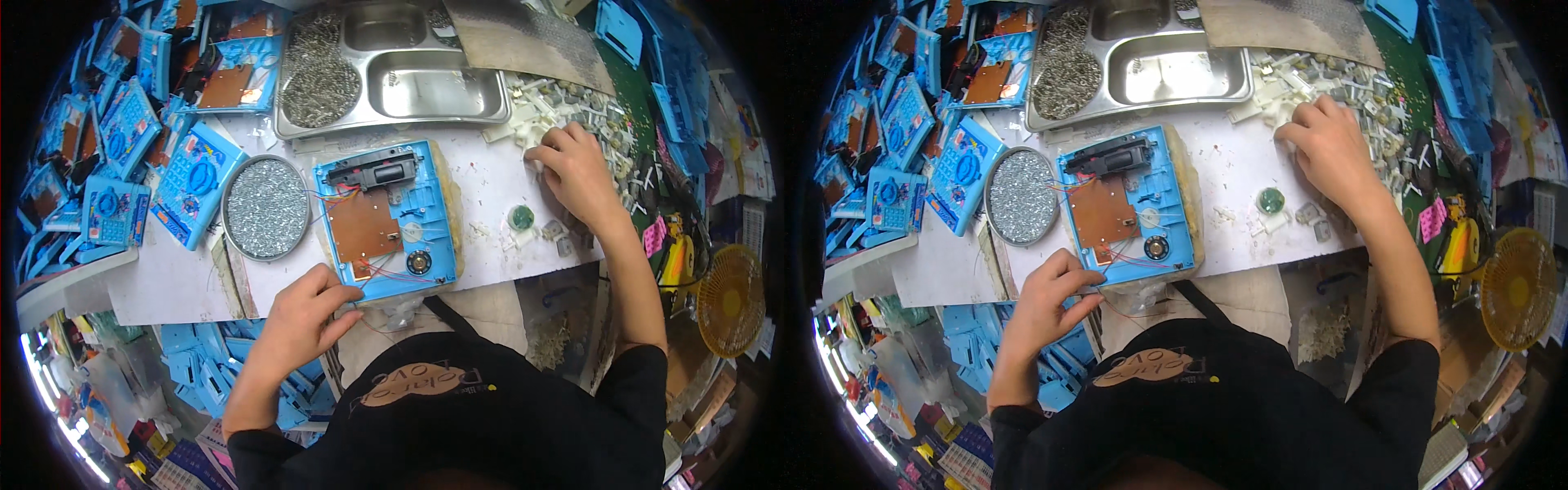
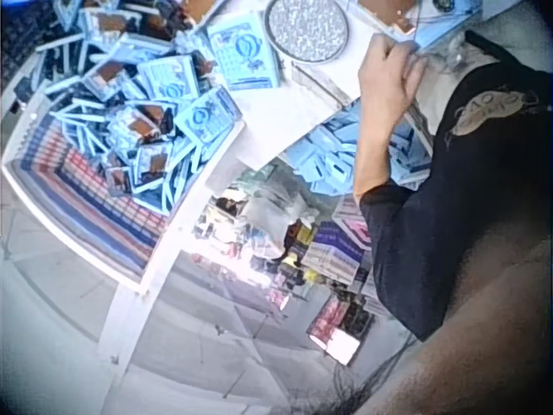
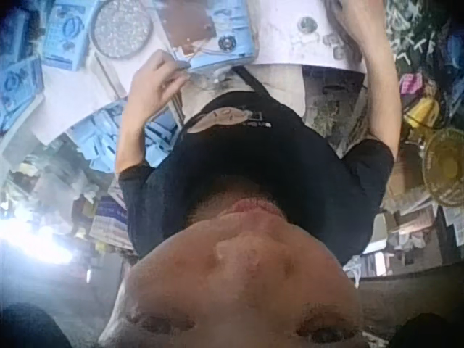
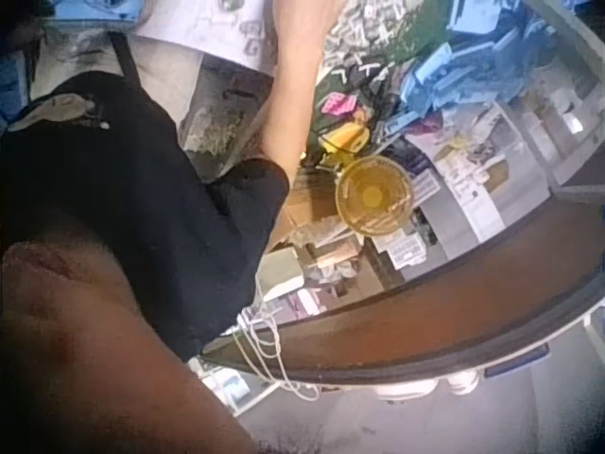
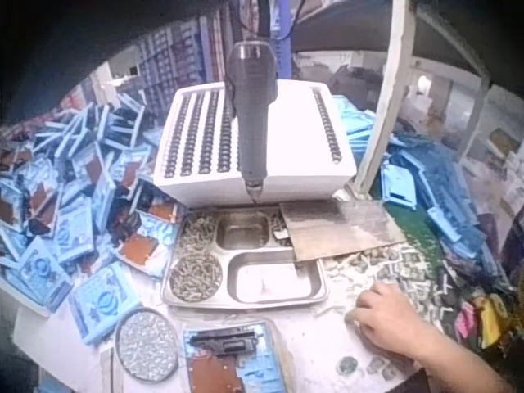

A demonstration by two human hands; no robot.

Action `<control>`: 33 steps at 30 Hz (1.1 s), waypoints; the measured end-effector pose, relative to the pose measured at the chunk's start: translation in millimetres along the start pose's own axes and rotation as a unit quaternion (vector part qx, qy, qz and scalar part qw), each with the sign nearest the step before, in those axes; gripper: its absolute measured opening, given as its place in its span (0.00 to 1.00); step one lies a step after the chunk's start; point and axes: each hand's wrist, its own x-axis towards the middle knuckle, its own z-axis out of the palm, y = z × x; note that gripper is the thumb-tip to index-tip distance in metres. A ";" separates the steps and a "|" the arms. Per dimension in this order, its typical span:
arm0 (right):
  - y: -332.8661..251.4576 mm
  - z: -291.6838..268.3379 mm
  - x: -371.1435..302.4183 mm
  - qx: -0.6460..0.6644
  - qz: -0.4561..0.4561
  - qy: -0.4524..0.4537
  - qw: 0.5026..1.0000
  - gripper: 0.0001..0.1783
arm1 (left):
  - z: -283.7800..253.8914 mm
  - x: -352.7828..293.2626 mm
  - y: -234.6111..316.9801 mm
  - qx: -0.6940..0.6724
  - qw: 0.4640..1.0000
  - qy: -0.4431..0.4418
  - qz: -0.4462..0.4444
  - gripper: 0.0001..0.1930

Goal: Assembling the internal components of a blue plastic electronic toy using a soldering iron and an electric screwdriver.

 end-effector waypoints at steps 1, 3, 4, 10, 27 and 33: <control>1.6 4.0 1.8 -0.004 0.002 -0.005 1.000 0.15 | -13.2 7.9 8.1 0.005 0.999 -0.036 -0.004 0.11; 1.8 3.0 5.1 -0.010 -0.017 -0.008 1.000 0.12 | -35.7 37.6 14.4 0.004 0.999 -0.009 0.037 0.10; 0.6 2.0 5.0 -0.015 -0.023 -0.011 1.000 0.11 | -43.2 58.5 11.3 0.002 0.998 0.001 0.060 0.09; -10.1 -16.1 5.1 0.065 -0.030 0.051 0.996 0.17 | -35.4 218.0 -32.7 0.302 0.942 0.133 0.064 0.08; -88.5 -32.6 -31.6 0.351 -0.024 0.151 0.924 0.20 | -50.2 85.9 44.7 -0.026 0.986 0.163 0.015 0.07; -132.5 -24.6 -7.2 0.439 -0.134 0.136 0.878 0.24 | 41.1 21.4 41.4 -0.710 0.676 0.127 -0.149 0.09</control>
